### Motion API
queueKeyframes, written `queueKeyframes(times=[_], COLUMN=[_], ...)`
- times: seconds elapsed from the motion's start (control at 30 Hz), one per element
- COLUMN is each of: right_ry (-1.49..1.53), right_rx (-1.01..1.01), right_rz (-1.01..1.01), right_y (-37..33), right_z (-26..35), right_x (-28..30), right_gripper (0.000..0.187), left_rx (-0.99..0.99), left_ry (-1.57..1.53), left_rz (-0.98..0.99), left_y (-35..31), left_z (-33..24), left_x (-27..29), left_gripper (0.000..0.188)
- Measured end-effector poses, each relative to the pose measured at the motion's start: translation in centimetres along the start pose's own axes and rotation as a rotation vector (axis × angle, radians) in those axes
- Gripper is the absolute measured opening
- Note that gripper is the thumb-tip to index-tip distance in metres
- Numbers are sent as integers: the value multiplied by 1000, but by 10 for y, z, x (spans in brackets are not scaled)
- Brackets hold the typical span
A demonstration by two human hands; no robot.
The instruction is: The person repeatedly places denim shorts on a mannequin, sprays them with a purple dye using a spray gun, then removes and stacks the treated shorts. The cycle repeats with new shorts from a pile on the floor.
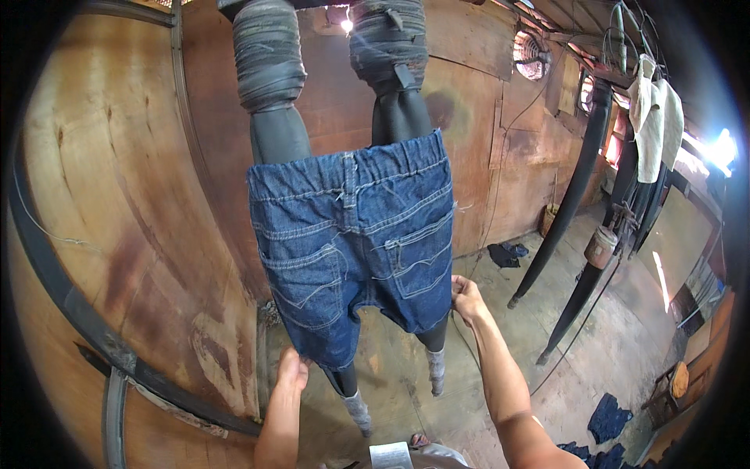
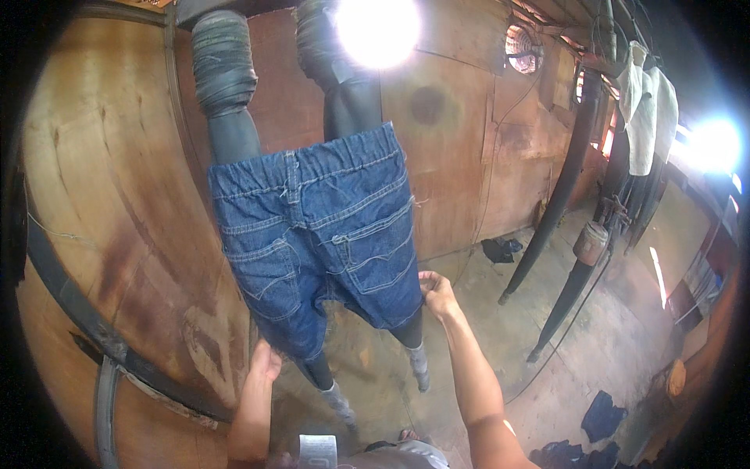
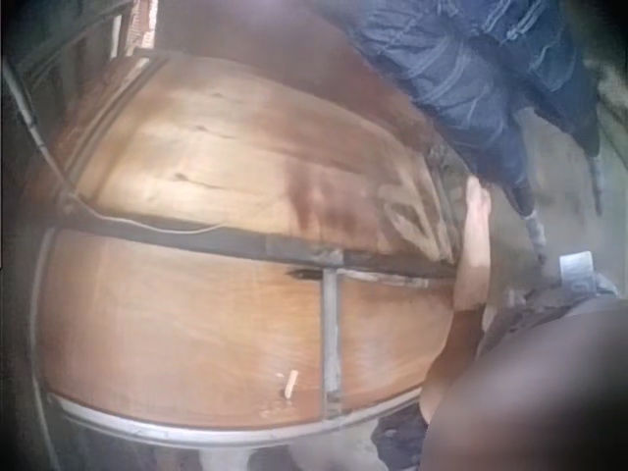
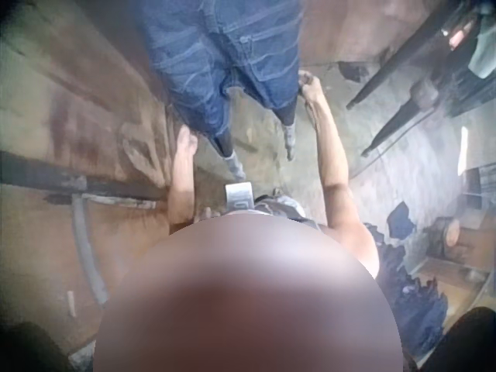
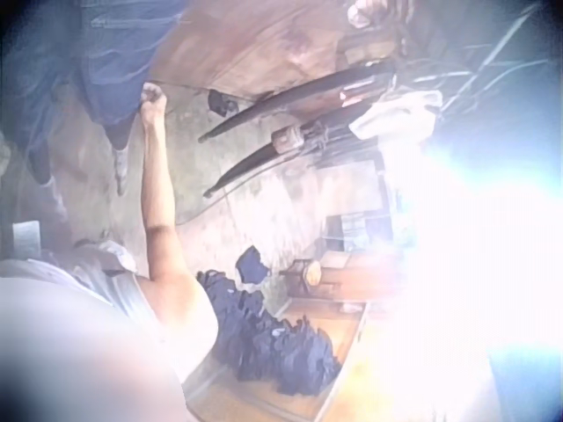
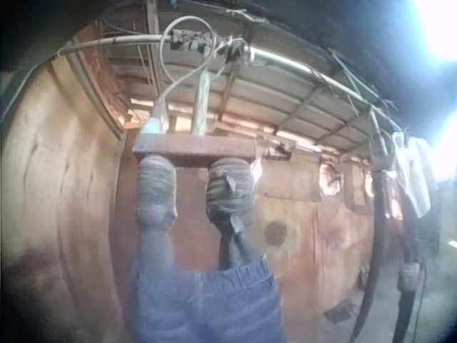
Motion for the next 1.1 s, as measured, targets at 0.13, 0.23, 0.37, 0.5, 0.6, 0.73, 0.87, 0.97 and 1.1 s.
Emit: queueKeyframes(times=[0.13,0.23,0.37,0.5,0.6,0.73,0.87,0.97,1.1], right_ry=[-713,-697,82,-239,-766,-876,-784,-937,-879], right_rx=[-14,844,905,918,1167,1971,1741,1751,1570], right_rz=[300,-105,-159,-39,-81,-464,-3,127,378], right_y=[38,57,92,131,120,-19,-57,-46,-18], right_z=[50,246,454,603,631,555,425,376,369], right_x=[0,-1,-9,-66,-114,-162,-212,-230,-228], right_gripper=[18,35,64,31,34,28,57,50,35], left_rx=[-11,65,-218,37,57,-272,-706,-968,-1084], left_ry=[32,298,438,551,888,953,616,243,280], left_rz=[-33,-185,120,126,202,67,-42,109,119], left_y=[0,4,7,24,30,7,-51,-97,-120], left_z=[11,-11,-72,-66,-80,-181,-351,-447,-511], left_x=[3,4,-47,-51,-62,-95,-197,-264,-311], left_gripper=[18,33,41,48,57,52,76,61,59])
Point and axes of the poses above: each hand's wrist, its own y-axis towards the middle knuckle, its own x-axis out of the back of the hand, z = x × y, the point moved 9 cm from there along y, towards the middle knuckle, and after that the axes turned 11 degrees about x, right-handed, at the moved point
